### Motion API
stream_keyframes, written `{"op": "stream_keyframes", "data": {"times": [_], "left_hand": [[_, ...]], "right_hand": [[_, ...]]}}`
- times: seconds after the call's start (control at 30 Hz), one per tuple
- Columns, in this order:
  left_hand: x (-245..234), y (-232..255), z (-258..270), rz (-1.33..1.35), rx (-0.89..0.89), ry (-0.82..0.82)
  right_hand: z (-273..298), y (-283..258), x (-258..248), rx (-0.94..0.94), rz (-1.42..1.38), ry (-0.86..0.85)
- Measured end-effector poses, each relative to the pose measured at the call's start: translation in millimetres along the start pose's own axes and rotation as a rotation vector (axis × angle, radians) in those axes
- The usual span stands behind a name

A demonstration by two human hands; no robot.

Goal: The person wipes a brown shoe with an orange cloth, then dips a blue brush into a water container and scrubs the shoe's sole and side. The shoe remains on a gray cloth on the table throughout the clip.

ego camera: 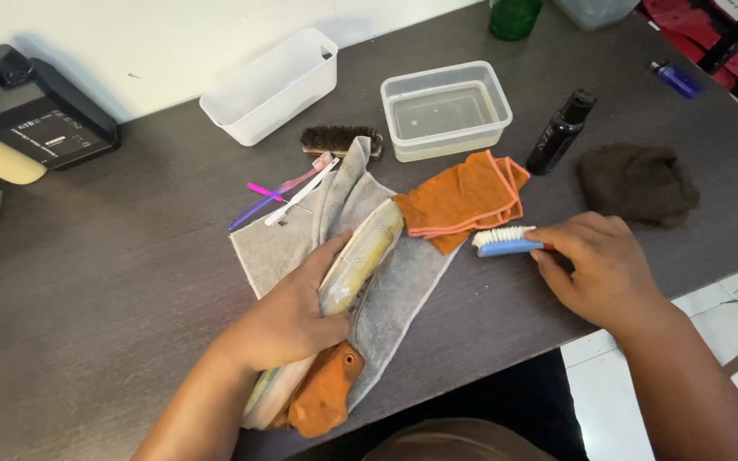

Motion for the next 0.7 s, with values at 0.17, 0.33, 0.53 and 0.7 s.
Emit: {"op": "stream_keyframes", "data": {"times": [0.17,0.33,0.53,0.7], "left_hand": [[-0.1,-3.4,-0.6,0.013,0.004,0.004],[-1.0,-4.7,-1.3,0.019,0.044,0.021],[-0.6,-4.7,-1.3,0.035,0.062,0.015],[-0.5,-5.4,-0.7,-0.003,0.023,-0.009]], "right_hand": [[3.2,11.6,8.6,0.067,0.015,-0.116],[0.6,14.8,7.7,0.117,-0.009,-0.192],[-29.1,-6.4,-23.1,0.015,-0.032,0.068],[-80.0,-14.5,-8.5,0.222,-0.062,-0.14]]}}
Point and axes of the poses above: each hand's wrist, its own z-axis away from the middle knuckle, its own x-axis out of the palm, y = z × x, the point moved 8 cm from there along -z, towards the middle knuckle, and after that the axes turned 5 degrees about -x, right-handed, at the moved point
